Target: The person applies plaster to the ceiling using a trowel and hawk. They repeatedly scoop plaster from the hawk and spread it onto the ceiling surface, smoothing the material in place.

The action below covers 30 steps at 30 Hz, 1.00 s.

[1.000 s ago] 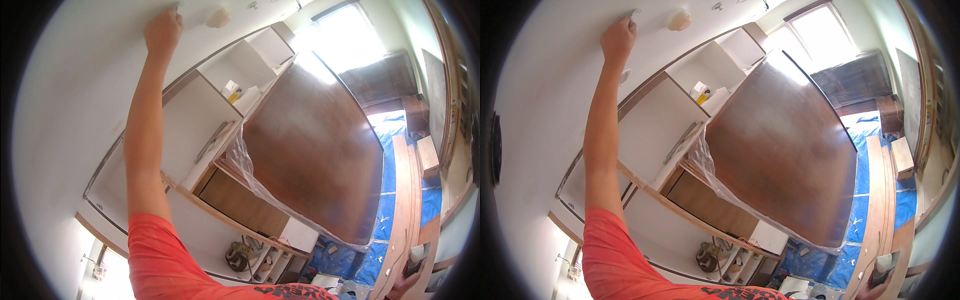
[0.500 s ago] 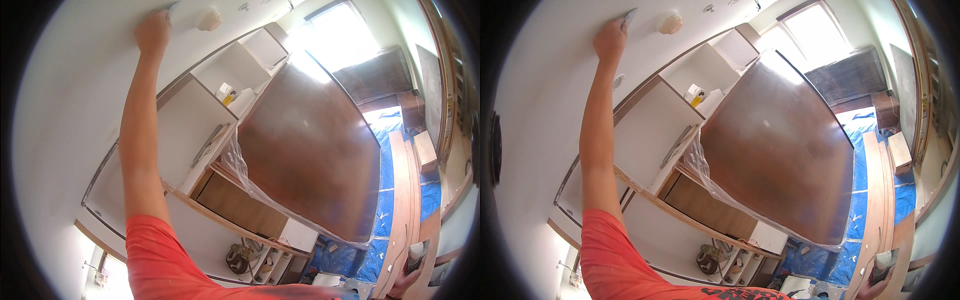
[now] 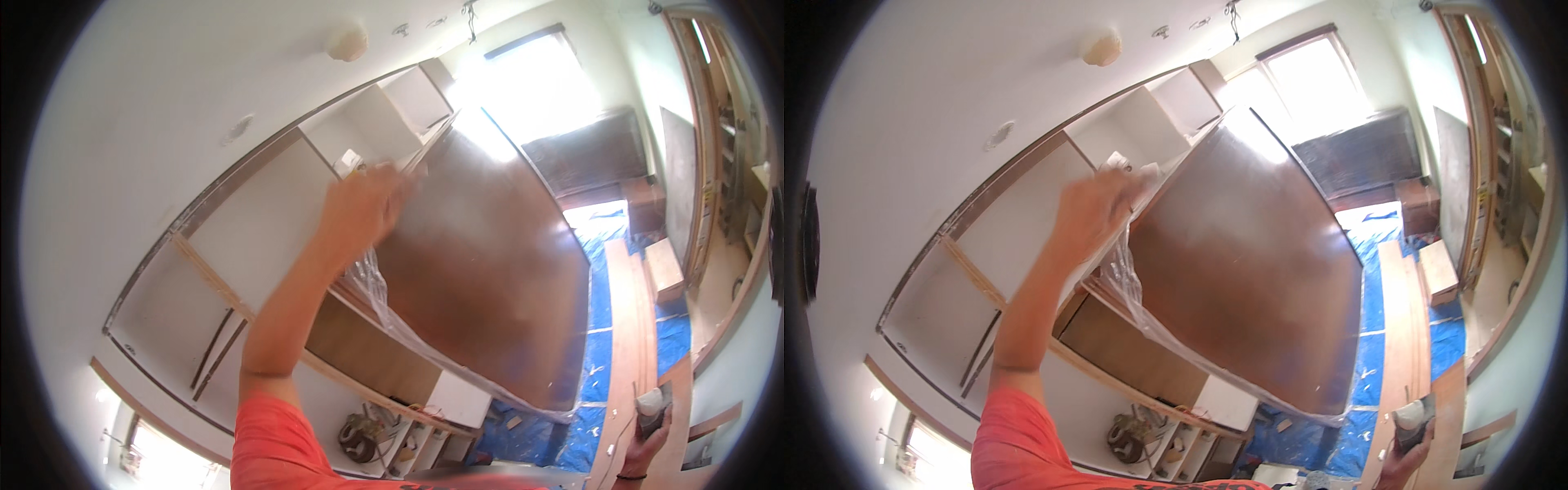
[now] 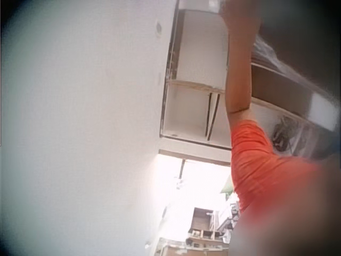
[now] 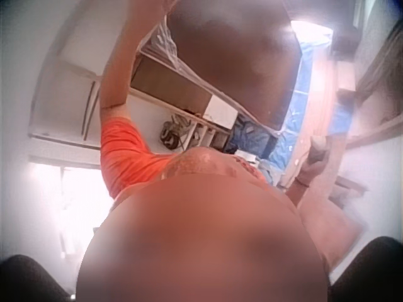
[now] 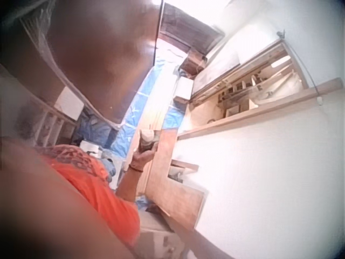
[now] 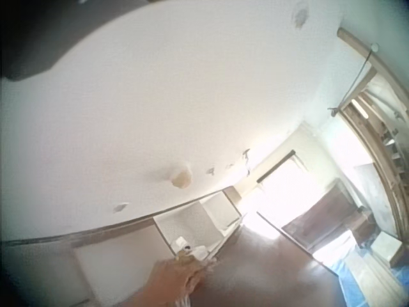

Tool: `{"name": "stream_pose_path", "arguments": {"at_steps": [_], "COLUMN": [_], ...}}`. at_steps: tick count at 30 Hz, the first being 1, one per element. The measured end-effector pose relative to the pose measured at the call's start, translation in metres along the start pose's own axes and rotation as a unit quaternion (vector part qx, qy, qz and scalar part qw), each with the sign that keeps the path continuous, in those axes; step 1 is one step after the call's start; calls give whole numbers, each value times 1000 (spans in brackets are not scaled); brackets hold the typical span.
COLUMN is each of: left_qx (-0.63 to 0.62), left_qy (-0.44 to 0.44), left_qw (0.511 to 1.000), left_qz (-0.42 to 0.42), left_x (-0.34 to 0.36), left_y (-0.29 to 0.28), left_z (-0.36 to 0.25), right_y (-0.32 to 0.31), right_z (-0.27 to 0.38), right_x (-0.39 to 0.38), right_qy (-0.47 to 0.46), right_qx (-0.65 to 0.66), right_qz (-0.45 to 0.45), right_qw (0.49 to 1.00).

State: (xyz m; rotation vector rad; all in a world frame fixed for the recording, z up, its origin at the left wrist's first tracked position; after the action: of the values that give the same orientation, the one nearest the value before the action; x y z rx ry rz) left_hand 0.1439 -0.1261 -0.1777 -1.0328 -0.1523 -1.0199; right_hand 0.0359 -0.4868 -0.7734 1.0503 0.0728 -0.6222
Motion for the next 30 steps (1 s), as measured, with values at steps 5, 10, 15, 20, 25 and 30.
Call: {"name": "stream_pose_path", "arguments": {"at_steps": [5,10,15,20,25,30], "left_qx": [-233,-661,-700,-727,-605,-587], "left_qy": [-171,-590,-671,-668,-740,-704], "left_qw": [957,430,220,117,133,264], "left_qz": [-18,-175,-106,-110,-263,-301], "left_x": [-123,-337,-475,-545,-595,-592], "left_y": [3,133,193,141,67,-8], "left_z": [-22,-66,-202,-236,-193,-149], "right_y": [29,73,129,180,236,265], "right_z": [9,-10,-59,-125,-200,-239], "right_x": [-3,-26,-59,-128,-215,-291], "right_qy": [3,59,113,221,320,268], "right_qx": [-42,-25,-77,-115,-90,-129], "right_qz": [14,91,194,234,277,336], "right_qw": [999,994,972,940,902,894]}}
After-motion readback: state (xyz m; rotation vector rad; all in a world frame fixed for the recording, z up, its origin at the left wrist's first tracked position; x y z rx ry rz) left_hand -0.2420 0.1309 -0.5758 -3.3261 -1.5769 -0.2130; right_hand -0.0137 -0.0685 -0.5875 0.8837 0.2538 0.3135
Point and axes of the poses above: each hand's wrist, its own x-axis towards the middle knuckle, its own y-axis out of the palm, z = x × y, the point moved 10 cm from there along x, towards the middle knuckle, and after that the axes turned 3 degrees about -x, right-handed, at the moved point
